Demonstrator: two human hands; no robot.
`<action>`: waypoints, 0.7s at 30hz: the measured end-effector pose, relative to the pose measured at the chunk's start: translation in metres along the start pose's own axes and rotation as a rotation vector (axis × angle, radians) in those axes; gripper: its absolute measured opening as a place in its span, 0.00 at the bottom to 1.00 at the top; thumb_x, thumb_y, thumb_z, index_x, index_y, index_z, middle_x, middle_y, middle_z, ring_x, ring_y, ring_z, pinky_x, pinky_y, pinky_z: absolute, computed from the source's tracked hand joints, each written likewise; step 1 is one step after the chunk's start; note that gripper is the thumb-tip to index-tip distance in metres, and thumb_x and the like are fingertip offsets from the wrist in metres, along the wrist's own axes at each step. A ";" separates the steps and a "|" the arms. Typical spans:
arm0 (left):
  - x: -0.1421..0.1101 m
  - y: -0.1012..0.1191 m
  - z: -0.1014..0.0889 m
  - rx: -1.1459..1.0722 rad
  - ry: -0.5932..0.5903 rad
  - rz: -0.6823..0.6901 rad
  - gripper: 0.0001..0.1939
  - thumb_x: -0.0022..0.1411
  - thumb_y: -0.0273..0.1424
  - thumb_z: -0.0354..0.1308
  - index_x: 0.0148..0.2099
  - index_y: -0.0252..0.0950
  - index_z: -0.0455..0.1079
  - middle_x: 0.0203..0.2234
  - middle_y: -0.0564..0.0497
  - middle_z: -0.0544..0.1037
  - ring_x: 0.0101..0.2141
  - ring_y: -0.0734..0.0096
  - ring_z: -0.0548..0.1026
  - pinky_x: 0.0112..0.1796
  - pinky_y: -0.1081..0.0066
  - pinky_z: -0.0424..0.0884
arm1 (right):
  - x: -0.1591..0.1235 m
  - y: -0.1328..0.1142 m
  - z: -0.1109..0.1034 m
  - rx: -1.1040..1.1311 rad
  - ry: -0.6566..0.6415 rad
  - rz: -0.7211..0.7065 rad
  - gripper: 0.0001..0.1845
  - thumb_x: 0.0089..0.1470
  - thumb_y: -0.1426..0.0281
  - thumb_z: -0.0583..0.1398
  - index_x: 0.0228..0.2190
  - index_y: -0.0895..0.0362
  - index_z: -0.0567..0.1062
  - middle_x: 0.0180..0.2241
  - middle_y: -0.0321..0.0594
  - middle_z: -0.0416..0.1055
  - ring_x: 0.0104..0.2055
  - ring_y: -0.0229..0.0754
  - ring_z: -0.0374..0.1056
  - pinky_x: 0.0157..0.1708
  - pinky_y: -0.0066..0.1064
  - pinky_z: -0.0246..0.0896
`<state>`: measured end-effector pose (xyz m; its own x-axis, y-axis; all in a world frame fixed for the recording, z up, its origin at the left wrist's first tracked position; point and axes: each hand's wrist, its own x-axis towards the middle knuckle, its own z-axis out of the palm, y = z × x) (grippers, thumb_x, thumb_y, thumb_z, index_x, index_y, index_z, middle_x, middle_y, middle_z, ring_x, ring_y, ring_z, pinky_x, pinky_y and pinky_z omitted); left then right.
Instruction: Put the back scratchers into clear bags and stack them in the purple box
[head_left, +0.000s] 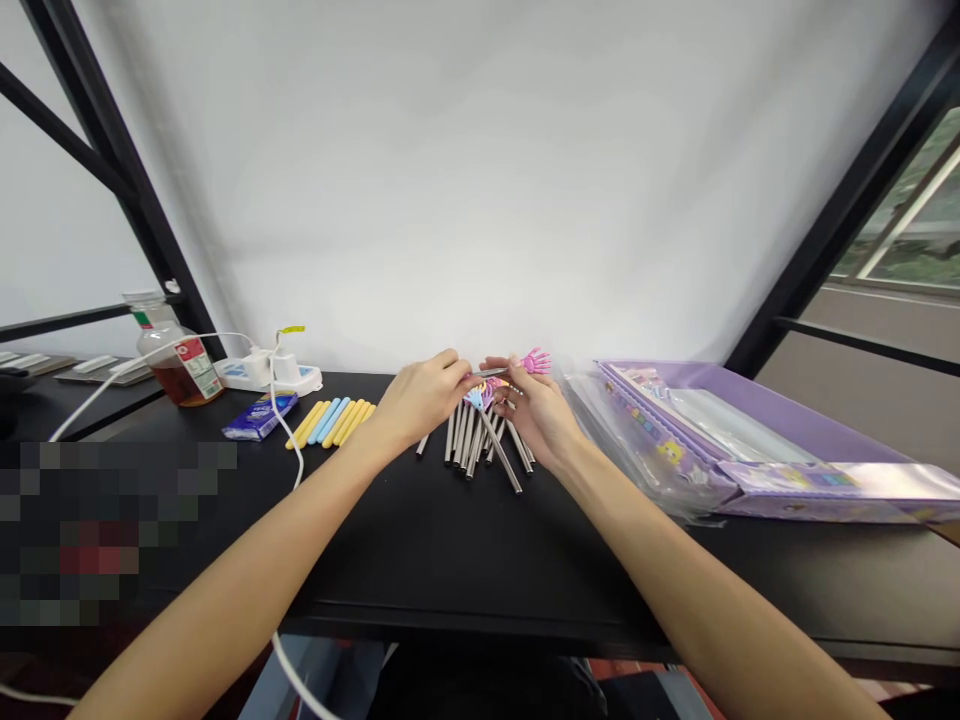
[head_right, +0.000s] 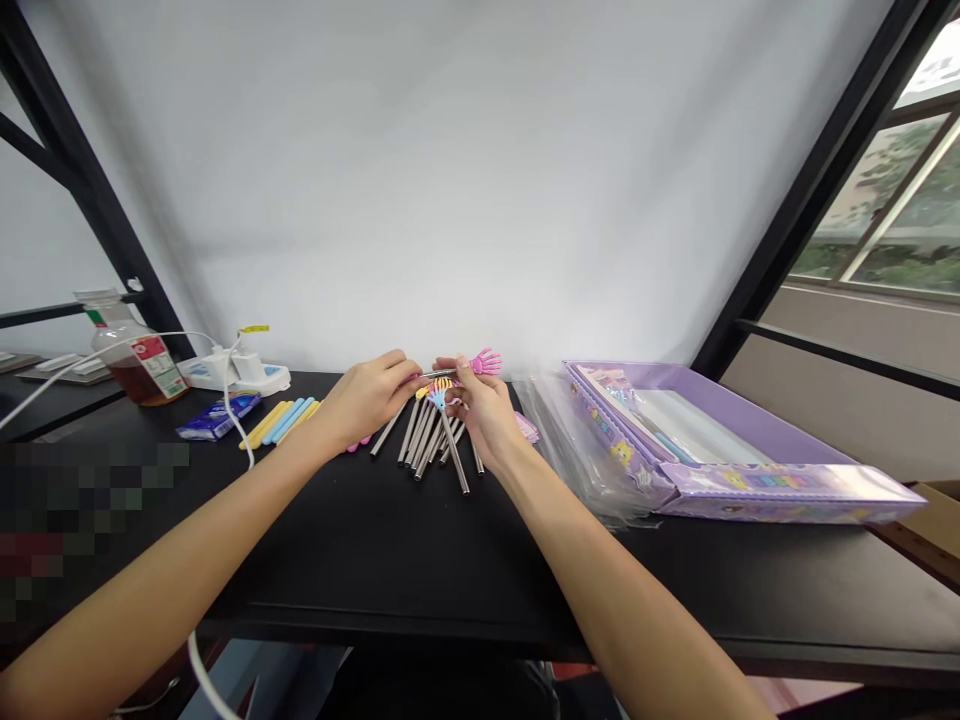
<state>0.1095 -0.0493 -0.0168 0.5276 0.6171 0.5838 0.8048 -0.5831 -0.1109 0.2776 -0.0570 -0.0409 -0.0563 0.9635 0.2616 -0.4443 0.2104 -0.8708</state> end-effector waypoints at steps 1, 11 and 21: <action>0.000 0.000 0.000 0.017 -0.001 0.007 0.18 0.74 0.41 0.44 0.46 0.37 0.72 0.37 0.48 0.75 0.33 0.67 0.75 0.30 0.70 0.64 | 0.000 0.000 -0.002 0.007 0.010 -0.004 0.20 0.43 0.54 0.71 0.32 0.56 0.82 0.33 0.36 0.75 0.26 0.32 0.60 0.25 0.26 0.57; -0.004 -0.050 -0.014 0.072 -0.248 -0.286 0.14 0.68 0.38 0.52 0.44 0.44 0.79 0.34 0.48 0.81 0.37 0.57 0.78 0.32 0.68 0.65 | 0.022 -0.027 -0.032 0.152 0.382 -0.136 0.15 0.48 0.60 0.70 0.27 0.56 0.74 0.34 0.34 0.74 0.23 0.29 0.59 0.21 0.23 0.56; -0.013 -0.100 -0.013 0.319 -0.270 -0.514 0.18 0.68 0.33 0.48 0.49 0.39 0.79 0.38 0.38 0.81 0.40 0.47 0.78 0.35 0.63 0.67 | 0.015 -0.105 -0.144 0.406 0.846 -0.400 0.21 0.68 0.58 0.49 0.28 0.56 0.68 0.29 0.31 0.68 0.17 0.26 0.50 0.16 0.19 0.50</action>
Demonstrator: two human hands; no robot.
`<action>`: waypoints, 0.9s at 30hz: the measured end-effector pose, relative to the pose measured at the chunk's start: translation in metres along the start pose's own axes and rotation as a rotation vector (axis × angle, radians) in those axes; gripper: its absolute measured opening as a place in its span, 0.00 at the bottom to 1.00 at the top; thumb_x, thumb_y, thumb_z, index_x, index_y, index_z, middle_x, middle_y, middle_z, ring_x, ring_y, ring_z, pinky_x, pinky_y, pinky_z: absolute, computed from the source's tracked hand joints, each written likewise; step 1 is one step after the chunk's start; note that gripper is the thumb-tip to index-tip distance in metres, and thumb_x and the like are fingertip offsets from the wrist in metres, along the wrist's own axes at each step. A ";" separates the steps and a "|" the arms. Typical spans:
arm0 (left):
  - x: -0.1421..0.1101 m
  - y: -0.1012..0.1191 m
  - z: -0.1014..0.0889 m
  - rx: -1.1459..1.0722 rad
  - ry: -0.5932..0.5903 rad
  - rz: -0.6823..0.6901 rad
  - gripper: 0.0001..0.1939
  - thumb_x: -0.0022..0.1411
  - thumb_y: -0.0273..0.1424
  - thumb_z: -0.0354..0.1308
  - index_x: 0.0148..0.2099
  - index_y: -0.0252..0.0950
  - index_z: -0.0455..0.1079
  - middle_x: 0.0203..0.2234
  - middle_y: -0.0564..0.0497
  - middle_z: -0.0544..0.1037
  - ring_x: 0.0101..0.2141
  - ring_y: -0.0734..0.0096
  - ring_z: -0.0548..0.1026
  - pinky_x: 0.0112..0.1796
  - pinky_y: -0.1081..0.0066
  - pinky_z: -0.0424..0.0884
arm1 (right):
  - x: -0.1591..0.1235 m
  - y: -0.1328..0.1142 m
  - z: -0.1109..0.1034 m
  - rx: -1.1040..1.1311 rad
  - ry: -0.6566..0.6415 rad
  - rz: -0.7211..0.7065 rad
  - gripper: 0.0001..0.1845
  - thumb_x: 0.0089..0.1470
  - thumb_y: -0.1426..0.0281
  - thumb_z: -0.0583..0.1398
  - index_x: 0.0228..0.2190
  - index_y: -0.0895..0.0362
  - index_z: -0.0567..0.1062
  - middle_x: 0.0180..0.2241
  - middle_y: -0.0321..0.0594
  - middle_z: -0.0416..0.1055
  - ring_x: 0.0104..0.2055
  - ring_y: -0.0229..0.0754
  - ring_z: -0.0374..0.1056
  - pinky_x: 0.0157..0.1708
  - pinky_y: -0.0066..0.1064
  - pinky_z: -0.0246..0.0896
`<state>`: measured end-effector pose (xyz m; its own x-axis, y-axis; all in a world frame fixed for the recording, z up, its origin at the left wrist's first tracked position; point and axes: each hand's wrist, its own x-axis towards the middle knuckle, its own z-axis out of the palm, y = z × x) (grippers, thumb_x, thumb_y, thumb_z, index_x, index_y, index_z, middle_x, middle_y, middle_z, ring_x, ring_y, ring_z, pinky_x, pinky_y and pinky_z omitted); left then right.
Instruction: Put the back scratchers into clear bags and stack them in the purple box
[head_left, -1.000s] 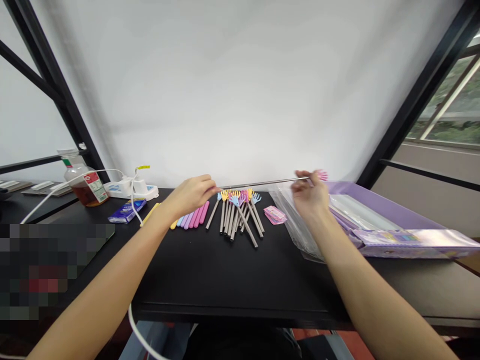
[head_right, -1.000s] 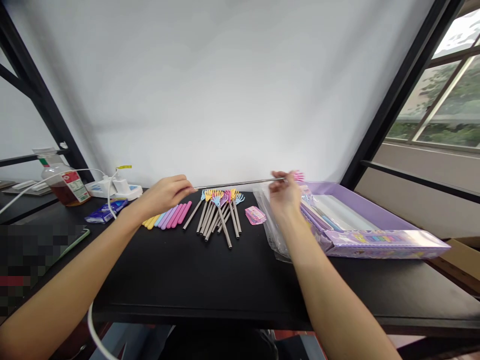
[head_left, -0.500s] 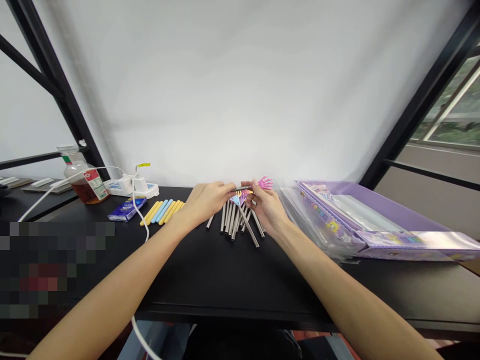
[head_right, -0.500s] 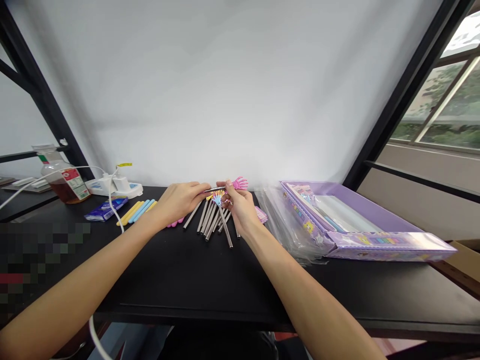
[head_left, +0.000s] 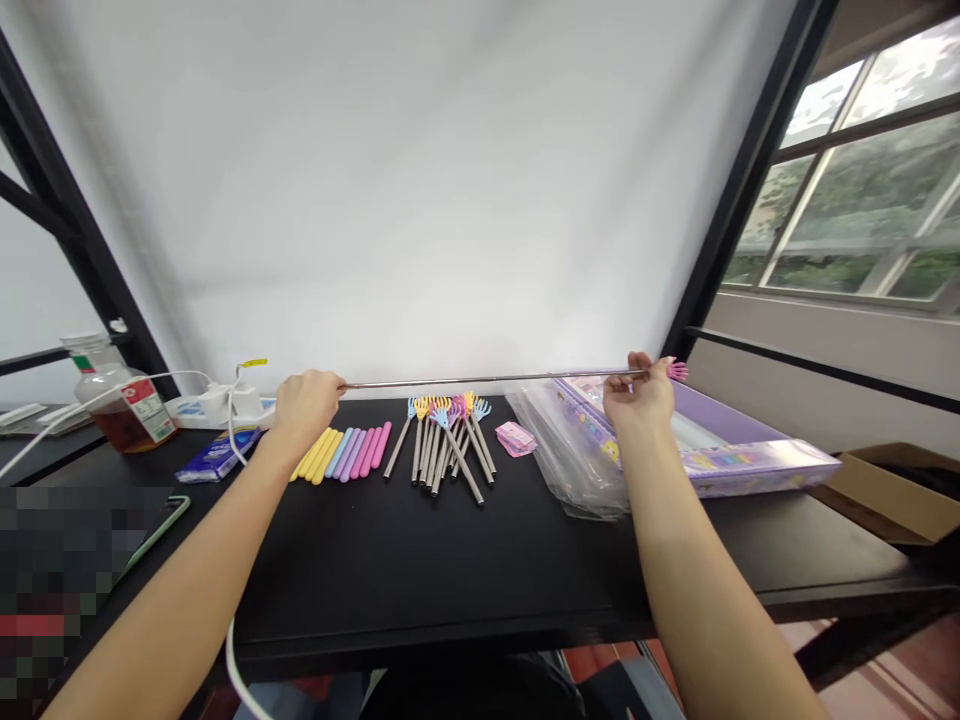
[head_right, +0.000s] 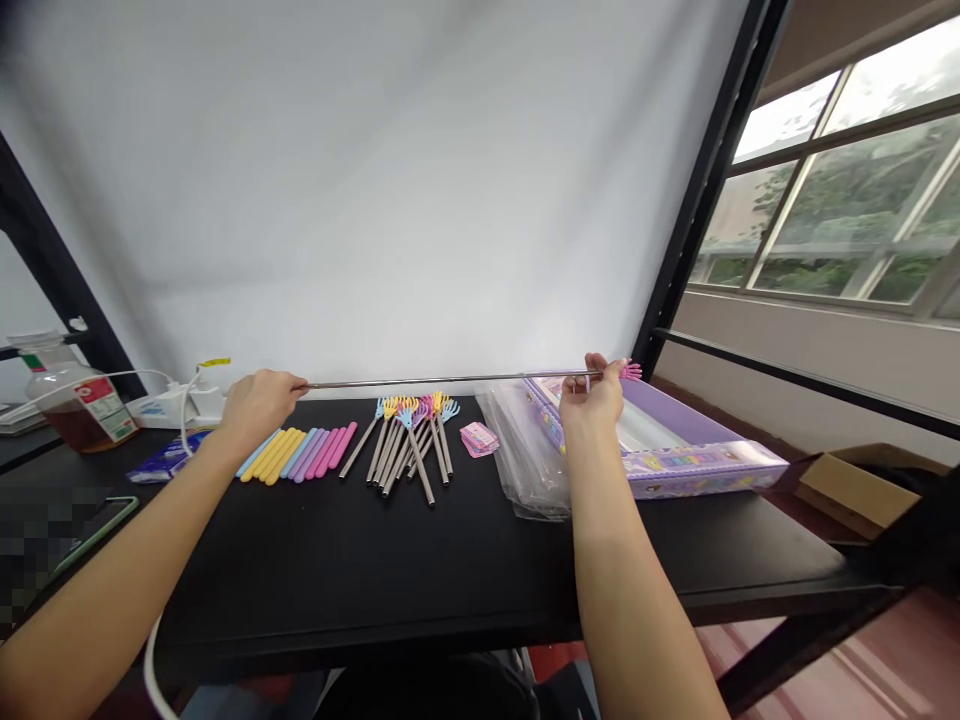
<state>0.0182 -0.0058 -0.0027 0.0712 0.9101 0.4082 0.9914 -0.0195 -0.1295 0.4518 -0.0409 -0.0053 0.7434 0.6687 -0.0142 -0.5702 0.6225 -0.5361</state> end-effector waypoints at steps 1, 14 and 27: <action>0.000 0.004 0.000 0.009 0.022 0.036 0.18 0.69 0.33 0.47 0.49 0.38 0.78 0.38 0.39 0.81 0.40 0.49 0.78 0.35 0.64 0.66 | -0.002 0.004 0.001 -0.004 -0.025 -0.015 0.20 0.68 0.58 0.50 0.28 0.56 0.68 0.30 0.31 0.69 0.17 0.26 0.51 0.17 0.19 0.51; -0.030 0.126 -0.009 -0.124 0.351 0.577 0.12 0.72 0.29 0.48 0.43 0.34 0.73 0.33 0.45 0.79 0.38 0.62 0.76 0.30 0.68 0.64 | -0.122 0.103 0.025 -0.431 -0.787 0.423 0.19 0.40 0.57 0.73 0.30 0.58 0.81 0.34 0.39 0.75 0.27 0.32 0.62 0.26 0.26 0.59; 0.004 0.015 -0.001 0.021 0.046 -0.161 0.20 0.63 0.25 0.46 0.46 0.32 0.79 0.38 0.33 0.80 0.41 0.48 0.78 0.40 0.61 0.62 | 0.001 0.019 -0.004 -0.107 0.043 -0.038 0.17 0.66 0.62 0.53 0.27 0.55 0.63 0.24 0.28 0.64 0.14 0.25 0.47 0.14 0.17 0.48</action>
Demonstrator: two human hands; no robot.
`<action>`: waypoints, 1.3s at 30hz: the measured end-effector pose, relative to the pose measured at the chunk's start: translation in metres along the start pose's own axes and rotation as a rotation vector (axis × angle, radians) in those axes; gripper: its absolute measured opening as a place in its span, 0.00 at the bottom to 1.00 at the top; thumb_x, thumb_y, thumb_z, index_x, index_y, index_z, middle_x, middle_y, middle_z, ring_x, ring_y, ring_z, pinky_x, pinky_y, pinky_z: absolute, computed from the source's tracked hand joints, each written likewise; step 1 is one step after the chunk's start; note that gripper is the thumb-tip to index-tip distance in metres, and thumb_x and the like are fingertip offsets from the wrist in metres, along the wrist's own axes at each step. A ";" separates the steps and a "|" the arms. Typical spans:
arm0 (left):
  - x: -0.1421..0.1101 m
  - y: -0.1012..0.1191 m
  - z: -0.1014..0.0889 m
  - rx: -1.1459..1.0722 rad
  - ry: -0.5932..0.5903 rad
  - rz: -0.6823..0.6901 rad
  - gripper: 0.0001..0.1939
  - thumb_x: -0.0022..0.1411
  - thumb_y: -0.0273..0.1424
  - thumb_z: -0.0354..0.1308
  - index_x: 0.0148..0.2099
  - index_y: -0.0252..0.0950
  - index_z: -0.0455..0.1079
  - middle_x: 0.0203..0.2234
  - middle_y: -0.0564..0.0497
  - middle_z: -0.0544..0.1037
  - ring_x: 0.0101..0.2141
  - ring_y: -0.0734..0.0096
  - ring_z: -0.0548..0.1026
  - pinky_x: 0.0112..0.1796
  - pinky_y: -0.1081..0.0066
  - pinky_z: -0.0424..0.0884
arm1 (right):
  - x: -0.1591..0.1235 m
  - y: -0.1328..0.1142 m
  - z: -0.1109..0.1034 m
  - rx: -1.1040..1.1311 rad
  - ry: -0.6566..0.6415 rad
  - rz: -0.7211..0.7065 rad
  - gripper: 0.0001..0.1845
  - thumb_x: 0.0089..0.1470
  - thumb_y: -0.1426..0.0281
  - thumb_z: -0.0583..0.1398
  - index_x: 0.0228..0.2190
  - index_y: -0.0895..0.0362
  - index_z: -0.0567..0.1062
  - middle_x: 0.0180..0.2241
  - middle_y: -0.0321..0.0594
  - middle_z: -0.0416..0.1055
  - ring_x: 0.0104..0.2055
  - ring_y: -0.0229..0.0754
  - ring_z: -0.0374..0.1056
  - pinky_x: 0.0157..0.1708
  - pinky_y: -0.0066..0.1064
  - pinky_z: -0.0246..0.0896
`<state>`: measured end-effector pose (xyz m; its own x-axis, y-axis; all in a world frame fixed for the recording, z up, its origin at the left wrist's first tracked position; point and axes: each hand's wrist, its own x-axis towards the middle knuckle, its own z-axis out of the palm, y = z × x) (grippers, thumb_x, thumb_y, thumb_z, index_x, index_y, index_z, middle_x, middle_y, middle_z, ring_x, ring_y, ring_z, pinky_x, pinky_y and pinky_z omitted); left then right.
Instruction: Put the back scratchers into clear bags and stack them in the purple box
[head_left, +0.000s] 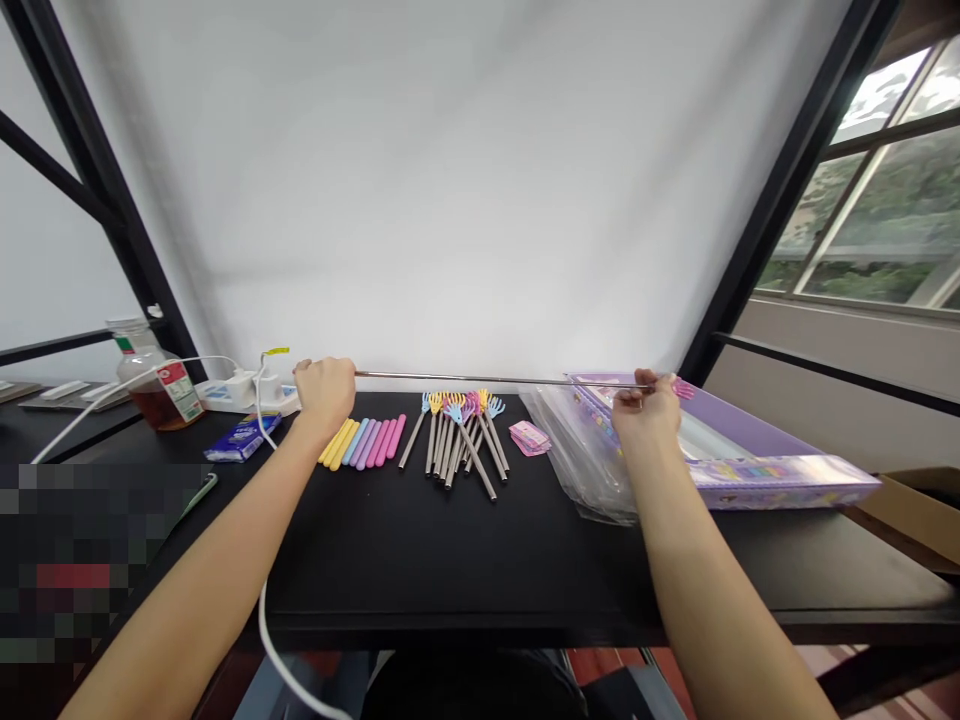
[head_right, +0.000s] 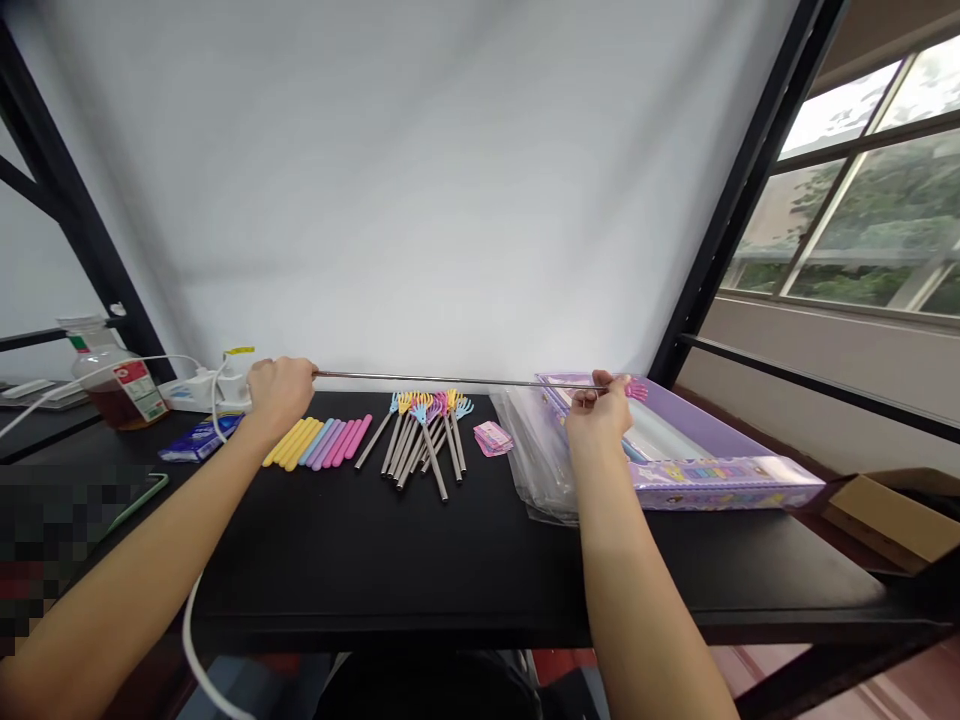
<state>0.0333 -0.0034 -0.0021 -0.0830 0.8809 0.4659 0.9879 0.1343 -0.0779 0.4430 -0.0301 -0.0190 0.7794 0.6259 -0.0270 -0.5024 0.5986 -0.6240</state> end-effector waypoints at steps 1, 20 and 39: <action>0.001 -0.002 0.001 0.007 0.001 0.006 0.20 0.63 0.25 0.46 0.46 0.32 0.79 0.38 0.33 0.80 0.41 0.49 0.78 0.41 0.60 0.62 | 0.001 -0.002 -0.002 0.007 -0.003 0.003 0.17 0.67 0.62 0.52 0.27 0.55 0.64 0.25 0.28 0.65 0.15 0.25 0.47 0.14 0.17 0.49; -0.054 0.100 -0.012 -0.231 0.348 0.729 0.16 0.72 0.25 0.43 0.43 0.32 0.74 0.34 0.41 0.80 0.39 0.60 0.78 0.38 0.64 0.64 | -0.141 0.092 0.030 -0.407 -1.039 0.012 0.22 0.52 0.54 0.65 0.46 0.52 0.80 0.47 0.40 0.77 0.39 0.40 0.71 0.38 0.30 0.64; -0.076 0.084 -0.005 -0.382 -0.057 0.716 0.18 0.72 0.37 0.45 0.56 0.44 0.71 0.41 0.47 0.81 0.38 0.60 0.80 0.36 0.68 0.69 | -0.010 0.019 -0.021 -1.983 -0.468 -0.583 0.20 0.37 0.77 0.64 0.37 0.56 0.83 0.29 0.49 0.78 0.35 0.55 0.74 0.35 0.41 0.66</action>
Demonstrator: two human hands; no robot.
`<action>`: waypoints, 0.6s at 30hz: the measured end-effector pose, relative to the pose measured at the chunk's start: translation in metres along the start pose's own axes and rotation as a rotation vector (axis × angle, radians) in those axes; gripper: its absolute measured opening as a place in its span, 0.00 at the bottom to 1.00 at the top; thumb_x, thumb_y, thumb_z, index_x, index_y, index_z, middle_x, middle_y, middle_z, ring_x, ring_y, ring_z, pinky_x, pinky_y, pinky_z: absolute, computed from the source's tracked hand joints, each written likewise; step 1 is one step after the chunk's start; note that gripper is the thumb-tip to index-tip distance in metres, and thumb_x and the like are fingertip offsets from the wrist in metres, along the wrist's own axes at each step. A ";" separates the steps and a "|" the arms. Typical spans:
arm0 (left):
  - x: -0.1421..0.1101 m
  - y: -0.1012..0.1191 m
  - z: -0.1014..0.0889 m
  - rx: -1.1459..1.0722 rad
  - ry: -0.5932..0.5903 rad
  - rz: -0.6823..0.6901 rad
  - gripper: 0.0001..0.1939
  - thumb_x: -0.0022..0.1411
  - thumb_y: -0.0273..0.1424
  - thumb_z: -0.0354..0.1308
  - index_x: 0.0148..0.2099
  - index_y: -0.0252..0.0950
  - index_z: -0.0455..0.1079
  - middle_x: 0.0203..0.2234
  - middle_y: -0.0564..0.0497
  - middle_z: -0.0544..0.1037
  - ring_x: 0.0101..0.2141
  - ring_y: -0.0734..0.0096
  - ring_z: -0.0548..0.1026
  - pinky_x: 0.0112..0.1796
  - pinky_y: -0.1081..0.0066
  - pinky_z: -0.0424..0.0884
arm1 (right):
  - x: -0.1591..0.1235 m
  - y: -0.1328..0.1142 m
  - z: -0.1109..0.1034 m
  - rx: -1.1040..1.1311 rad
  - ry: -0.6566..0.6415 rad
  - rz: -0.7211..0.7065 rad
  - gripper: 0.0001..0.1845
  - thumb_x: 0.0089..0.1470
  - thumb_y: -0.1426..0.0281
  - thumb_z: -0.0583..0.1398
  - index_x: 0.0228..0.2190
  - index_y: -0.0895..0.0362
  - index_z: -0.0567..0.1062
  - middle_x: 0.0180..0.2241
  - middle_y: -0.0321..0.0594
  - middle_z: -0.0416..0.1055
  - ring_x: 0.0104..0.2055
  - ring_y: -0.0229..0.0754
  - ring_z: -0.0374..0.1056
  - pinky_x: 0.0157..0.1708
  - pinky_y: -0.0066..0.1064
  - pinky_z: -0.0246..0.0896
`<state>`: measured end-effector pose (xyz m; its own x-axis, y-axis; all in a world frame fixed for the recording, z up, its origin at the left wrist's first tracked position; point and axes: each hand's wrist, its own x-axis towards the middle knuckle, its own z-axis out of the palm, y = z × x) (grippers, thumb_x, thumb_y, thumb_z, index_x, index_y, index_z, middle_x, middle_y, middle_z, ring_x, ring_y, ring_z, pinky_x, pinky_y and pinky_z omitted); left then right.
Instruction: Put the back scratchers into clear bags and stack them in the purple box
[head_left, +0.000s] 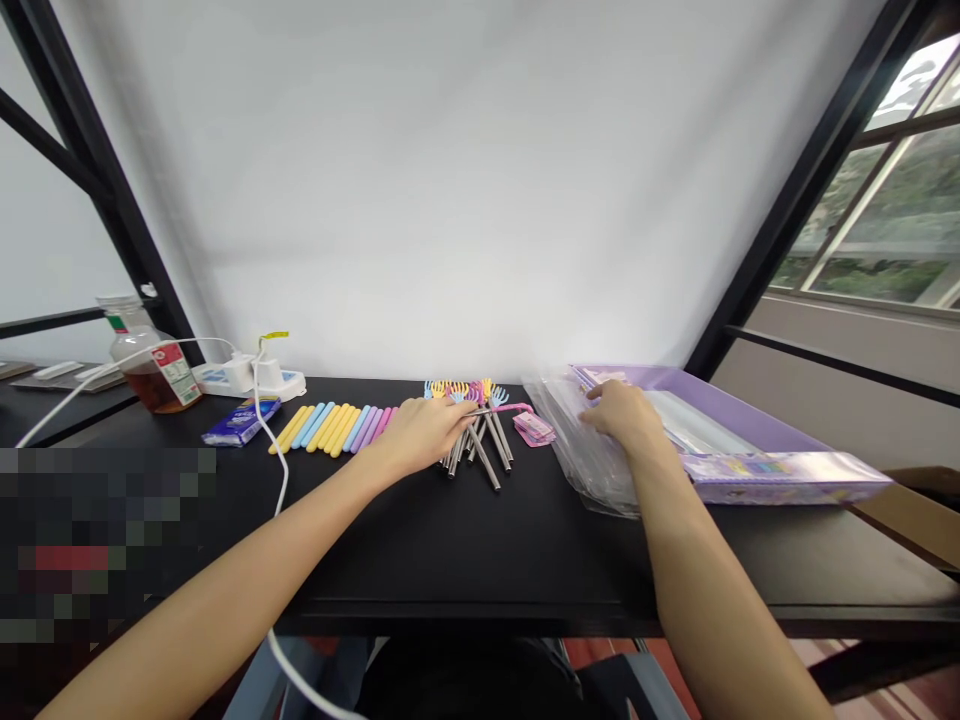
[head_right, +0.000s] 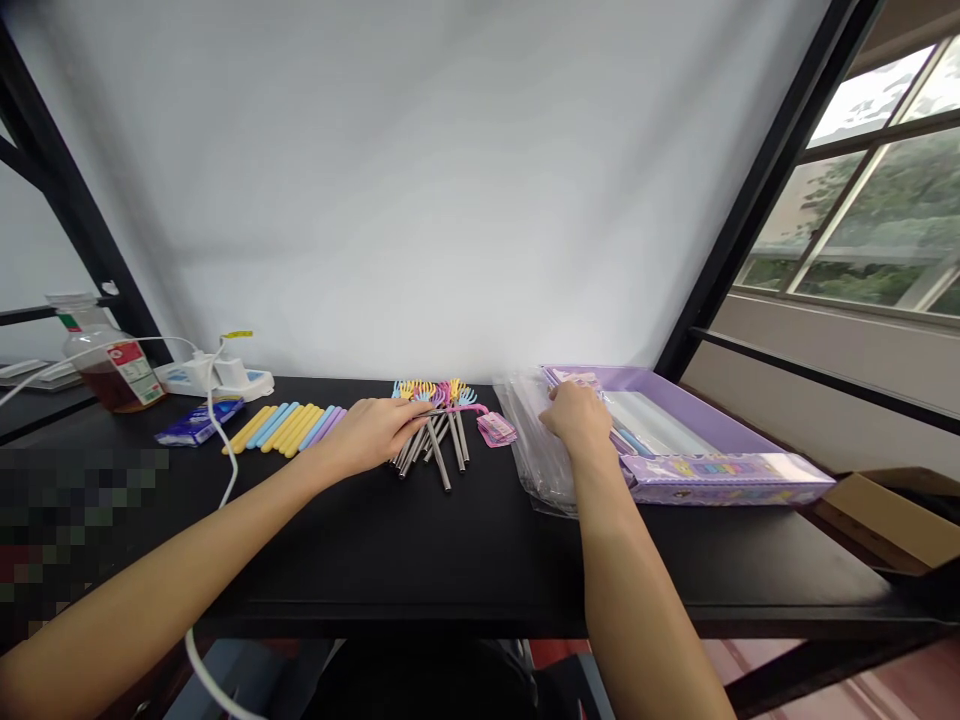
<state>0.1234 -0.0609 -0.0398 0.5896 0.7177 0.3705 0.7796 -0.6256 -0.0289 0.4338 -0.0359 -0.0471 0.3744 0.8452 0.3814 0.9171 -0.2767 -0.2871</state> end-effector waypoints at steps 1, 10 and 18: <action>0.000 0.002 0.000 -0.006 0.000 0.011 0.17 0.72 0.37 0.45 0.55 0.44 0.71 0.40 0.48 0.81 0.38 0.60 0.79 0.35 0.68 0.69 | 0.002 0.002 0.003 -0.003 0.019 0.006 0.19 0.35 0.78 0.65 0.34 0.56 0.83 0.26 0.48 0.77 0.33 0.53 0.74 0.33 0.41 0.66; 0.000 -0.008 0.006 0.024 -0.019 0.005 0.16 0.72 0.37 0.44 0.47 0.42 0.73 0.37 0.48 0.80 0.35 0.61 0.79 0.31 0.69 0.65 | 0.002 -0.001 0.004 0.033 0.065 0.004 0.17 0.32 0.75 0.67 0.31 0.53 0.84 0.27 0.47 0.76 0.31 0.50 0.72 0.31 0.39 0.65; 0.000 -0.009 0.006 -0.148 0.029 -0.031 0.16 0.72 0.39 0.45 0.46 0.41 0.72 0.36 0.47 0.80 0.36 0.59 0.79 0.34 0.67 0.67 | -0.011 -0.017 -0.020 0.154 0.172 -0.023 0.15 0.42 0.75 0.63 0.34 0.54 0.83 0.31 0.49 0.79 0.36 0.54 0.74 0.35 0.41 0.64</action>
<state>0.1178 -0.0537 -0.0453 0.5576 0.7298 0.3955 0.7567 -0.6428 0.1194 0.4170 -0.0493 -0.0288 0.3835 0.7564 0.5299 0.8988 -0.1737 -0.4025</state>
